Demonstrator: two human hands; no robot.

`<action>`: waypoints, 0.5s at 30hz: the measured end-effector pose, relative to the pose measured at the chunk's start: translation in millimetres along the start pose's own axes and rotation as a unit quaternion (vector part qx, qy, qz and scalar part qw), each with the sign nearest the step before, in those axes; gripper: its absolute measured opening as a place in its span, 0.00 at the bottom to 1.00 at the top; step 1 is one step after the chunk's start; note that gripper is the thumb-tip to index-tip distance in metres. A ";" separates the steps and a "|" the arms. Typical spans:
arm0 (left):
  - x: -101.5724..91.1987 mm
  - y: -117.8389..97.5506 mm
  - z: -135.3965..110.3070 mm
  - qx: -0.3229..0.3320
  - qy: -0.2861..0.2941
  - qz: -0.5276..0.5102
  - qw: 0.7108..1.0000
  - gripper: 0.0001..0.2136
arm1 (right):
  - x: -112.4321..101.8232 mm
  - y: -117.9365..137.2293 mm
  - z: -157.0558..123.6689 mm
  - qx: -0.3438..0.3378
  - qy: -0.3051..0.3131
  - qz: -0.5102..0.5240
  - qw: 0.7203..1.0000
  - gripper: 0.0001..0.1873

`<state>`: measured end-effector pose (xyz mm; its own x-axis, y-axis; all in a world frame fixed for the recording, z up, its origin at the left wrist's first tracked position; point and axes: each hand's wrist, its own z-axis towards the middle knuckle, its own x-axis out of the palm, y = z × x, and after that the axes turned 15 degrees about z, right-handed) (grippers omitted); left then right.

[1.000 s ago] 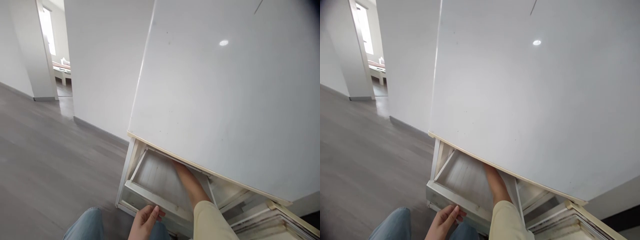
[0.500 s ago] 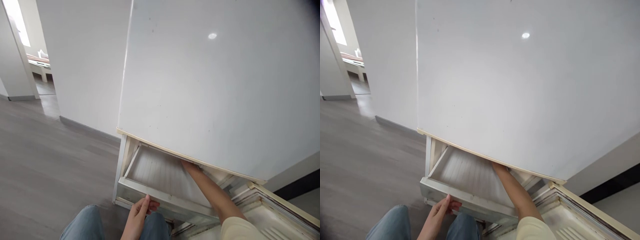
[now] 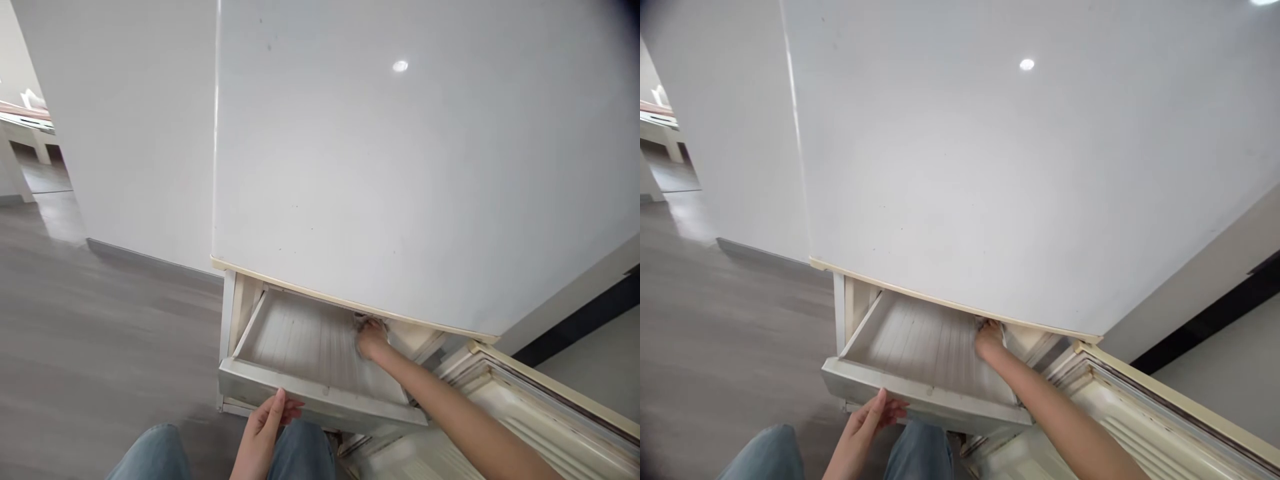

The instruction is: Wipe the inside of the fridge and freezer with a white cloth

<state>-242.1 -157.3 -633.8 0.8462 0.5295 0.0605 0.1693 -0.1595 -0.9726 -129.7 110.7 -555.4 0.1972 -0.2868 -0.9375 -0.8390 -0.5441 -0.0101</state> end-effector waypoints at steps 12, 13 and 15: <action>-4.4 -7.8 -1.8 -0.013 0.017 0.033 0.999 0.32 | -1.6 3.1 -27.4 -0.004 -0.051 0.085 0.995 0.22; -4.5 -8.6 -2.0 -0.013 0.019 0.034 0.999 0.33 | -1.4 7.1 -19.5 -0.003 -0.084 0.099 0.991 0.27; -4.5 -10.0 -2.5 -0.018 0.019 0.032 0.999 0.33 | 3.6 16.3 -1.2 -0.005 -0.118 0.123 0.985 0.31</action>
<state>-246.4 -160.2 -623.7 0.8748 0.4845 0.0071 0.1311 -0.2226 -0.9661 -142.1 99.8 -558.5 -0.1361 -0.2202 -0.9659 -0.8414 -0.4890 0.2300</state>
